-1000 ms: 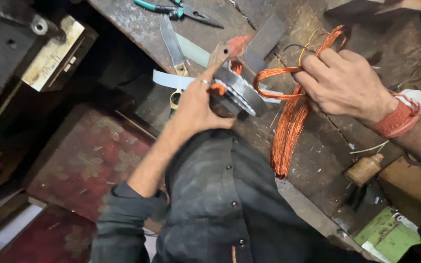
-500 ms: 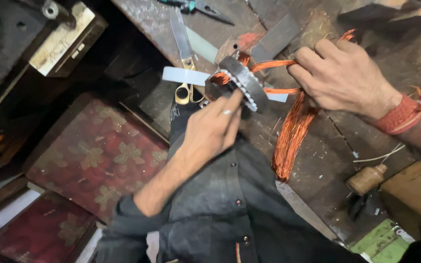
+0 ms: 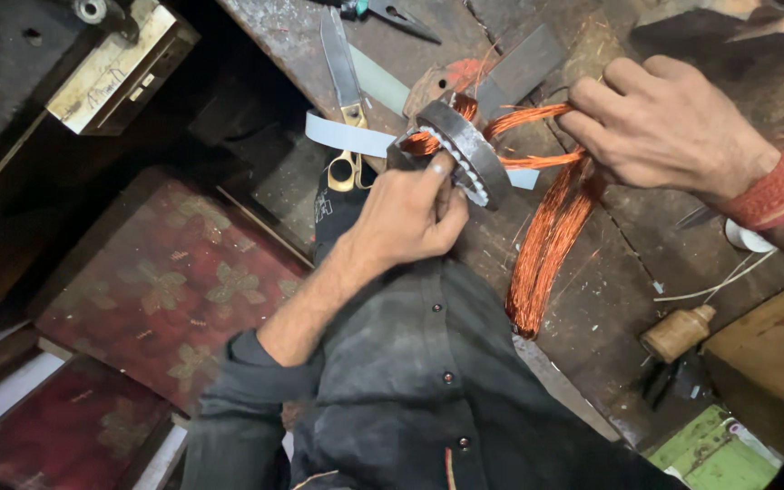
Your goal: The person winds copper wire around a circular metal component clamped in a vise. They repeatedly wrap the wire by hand, adjust the coil, and reposition the component to continue winding.
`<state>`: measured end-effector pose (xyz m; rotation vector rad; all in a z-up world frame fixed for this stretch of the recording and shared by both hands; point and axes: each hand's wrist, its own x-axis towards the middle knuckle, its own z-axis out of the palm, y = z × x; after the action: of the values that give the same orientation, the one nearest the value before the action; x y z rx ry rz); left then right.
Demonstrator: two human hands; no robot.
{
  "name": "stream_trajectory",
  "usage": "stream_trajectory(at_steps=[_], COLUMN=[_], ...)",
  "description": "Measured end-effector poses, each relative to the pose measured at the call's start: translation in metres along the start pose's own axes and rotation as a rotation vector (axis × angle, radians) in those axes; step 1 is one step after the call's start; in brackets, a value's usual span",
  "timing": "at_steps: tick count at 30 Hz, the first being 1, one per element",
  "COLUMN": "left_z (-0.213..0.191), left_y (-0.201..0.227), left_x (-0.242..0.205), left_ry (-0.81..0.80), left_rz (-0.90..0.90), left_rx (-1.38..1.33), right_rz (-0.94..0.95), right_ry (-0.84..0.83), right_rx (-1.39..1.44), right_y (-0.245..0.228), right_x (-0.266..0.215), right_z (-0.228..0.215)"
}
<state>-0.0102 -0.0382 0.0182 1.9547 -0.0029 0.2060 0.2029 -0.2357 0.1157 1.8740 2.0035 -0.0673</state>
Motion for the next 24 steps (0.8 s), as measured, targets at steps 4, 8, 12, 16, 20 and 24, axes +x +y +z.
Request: stream_trajectory(at_steps=[4, 8, 12, 16, 20, 24], left_z=[-0.011, -0.013, -0.015, -0.026, -0.063, -0.100], left_y=[0.000, 0.006, 0.023, 0.046, 0.059, 0.061], left_x=[0.014, 0.018, -0.010, -0.044, -0.057, -0.057], left_ry=[-0.143, -0.061, 0.044, 0.186, 0.067, 0.119], left_rz=[-0.051, 0.028, -0.011, -0.068, -0.373, -0.178], left_rx=[-0.110, 0.074, 0.200, 0.179, 0.200, 0.371], right_rz=[-0.012, -0.034, -0.021, -0.048, -0.098, -0.137], right_ry=[0.059, 0.027, 0.095, 0.071, 0.045, 0.066], right_rx=[-0.043, -0.017, -0.027, 0.064, 0.032, 0.046], right_y=[0.001, 0.003, 0.003, -0.001, -0.007, -0.009], right_x=[-0.004, -0.004, -0.002, 0.009, 0.021, 0.038], right_z=[-0.001, -0.003, -0.003, -0.001, -0.001, -0.003])
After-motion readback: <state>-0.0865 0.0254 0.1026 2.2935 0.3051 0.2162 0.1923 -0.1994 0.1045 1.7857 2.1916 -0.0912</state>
